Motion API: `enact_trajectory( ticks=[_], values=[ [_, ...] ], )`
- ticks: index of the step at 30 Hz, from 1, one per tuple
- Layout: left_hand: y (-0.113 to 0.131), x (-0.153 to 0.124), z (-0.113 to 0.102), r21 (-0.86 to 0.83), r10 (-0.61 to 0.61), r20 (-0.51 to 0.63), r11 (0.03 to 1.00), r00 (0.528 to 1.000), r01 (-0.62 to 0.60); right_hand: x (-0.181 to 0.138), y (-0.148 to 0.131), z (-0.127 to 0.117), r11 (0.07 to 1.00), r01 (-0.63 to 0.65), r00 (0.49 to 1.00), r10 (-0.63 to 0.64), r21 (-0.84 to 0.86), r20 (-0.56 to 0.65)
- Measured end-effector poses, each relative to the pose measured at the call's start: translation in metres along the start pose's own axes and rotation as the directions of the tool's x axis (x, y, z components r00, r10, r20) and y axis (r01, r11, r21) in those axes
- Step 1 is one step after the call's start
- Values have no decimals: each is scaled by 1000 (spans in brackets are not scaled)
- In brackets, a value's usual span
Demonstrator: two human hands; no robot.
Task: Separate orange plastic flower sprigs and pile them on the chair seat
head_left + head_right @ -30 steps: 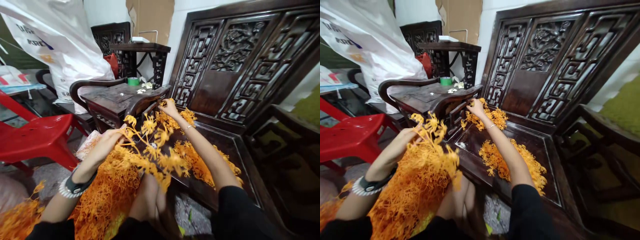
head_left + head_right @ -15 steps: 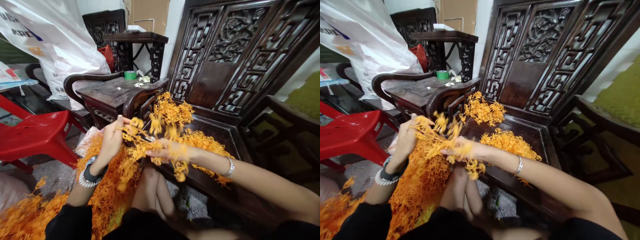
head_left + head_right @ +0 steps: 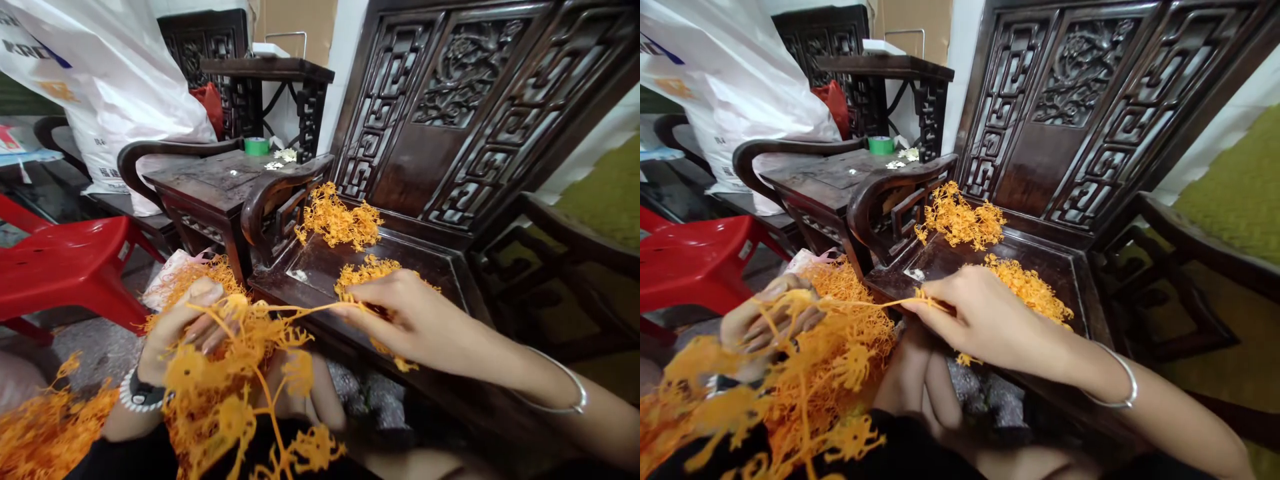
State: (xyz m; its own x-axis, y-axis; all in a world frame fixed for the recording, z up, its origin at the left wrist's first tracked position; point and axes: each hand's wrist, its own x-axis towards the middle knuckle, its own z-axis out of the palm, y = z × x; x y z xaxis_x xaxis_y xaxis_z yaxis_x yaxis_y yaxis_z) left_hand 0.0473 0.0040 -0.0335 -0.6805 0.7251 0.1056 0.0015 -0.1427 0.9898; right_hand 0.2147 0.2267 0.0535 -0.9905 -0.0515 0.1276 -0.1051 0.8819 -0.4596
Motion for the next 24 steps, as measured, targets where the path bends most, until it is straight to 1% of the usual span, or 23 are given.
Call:
enact_trajectory(
  ticks=[2, 3, 5, 8, 9, 10, 12, 13, 14, 15, 17, 19, 21, 22, 23, 24],
  values=[
    [-3, 3, -3, -27, -87, 95, 996, 992, 90, -5, 3, 4, 995, -27, 999, 29, -99, 19],
    [-3, 6, -6, 10, -126, 158, 992, 979, 126, -8, 5, 7, 990, -47, 998, 53, -133, 44],
    [-1, 12, -11, 186, -202, 255, 970, 945, 157, -15, 10, 9, 983, -69, 991, 87, -168, 103],
    [4, 15, -20, 383, -279, 288, 910, 916, 157, -26, 14, 2, 982, -86, 979, 114, -166, 166],
    [5, 14, -23, 430, -322, 316, 887, 893, 167, -29, 15, -3, 983, -96, 976, 124, -158, 179],
    [6, 12, -25, 475, -372, 351, 862, 859, 179, -32, 15, -7, 982, -114, 972, 141, -149, 188],
    [8, 6, -27, 526, -455, 440, 829, 774, 189, -37, 17, -16, 985, -134, 959, 157, -111, 234],
    [9, 2, -27, 531, -478, 485, 826, 732, 187, -39, 19, -20, 988, -131, 950, 148, -81, 276],
    [10, 0, -26, 525, -481, 521, 832, 705, 180, -41, 21, -22, 991, -126, 937, 135, -49, 321],
    [10, -3, -24, 510, -470, 545, 843, 695, 171, -43, 22, -24, 992, -122, 925, 121, -20, 361],
    [10, -6, -21, 473, -428, 567, 869, 704, 148, -48, 24, -24, 993, -121, 909, 107, 10, 404],
    [9, -10, -18, 475, -352, 579, 879, 736, 48, -57, 22, -22, 992, -126, 910, 117, -4, 397],
    [7, -15, -16, 527, -242, 583, 839, 775, -135, -69, 14, -16, 993, -113, 929, 116, -28, 352],
    [7, -19, -16, 561, -187, 597, 793, 780, -239, -75, 9, -12, 995, -95, 946, 103, -38, 307],
    [7, -23, -16, 591, -152, 622, 734, 768, -334, -81, 4, -7, 996, -73, 965, 81, -43, 250],
    [8, -28, -15, 610, -134, 653, 676, 745, -412, -86, -2, -2, 998, -43, 981, 49, -34, 185]
  ],
)
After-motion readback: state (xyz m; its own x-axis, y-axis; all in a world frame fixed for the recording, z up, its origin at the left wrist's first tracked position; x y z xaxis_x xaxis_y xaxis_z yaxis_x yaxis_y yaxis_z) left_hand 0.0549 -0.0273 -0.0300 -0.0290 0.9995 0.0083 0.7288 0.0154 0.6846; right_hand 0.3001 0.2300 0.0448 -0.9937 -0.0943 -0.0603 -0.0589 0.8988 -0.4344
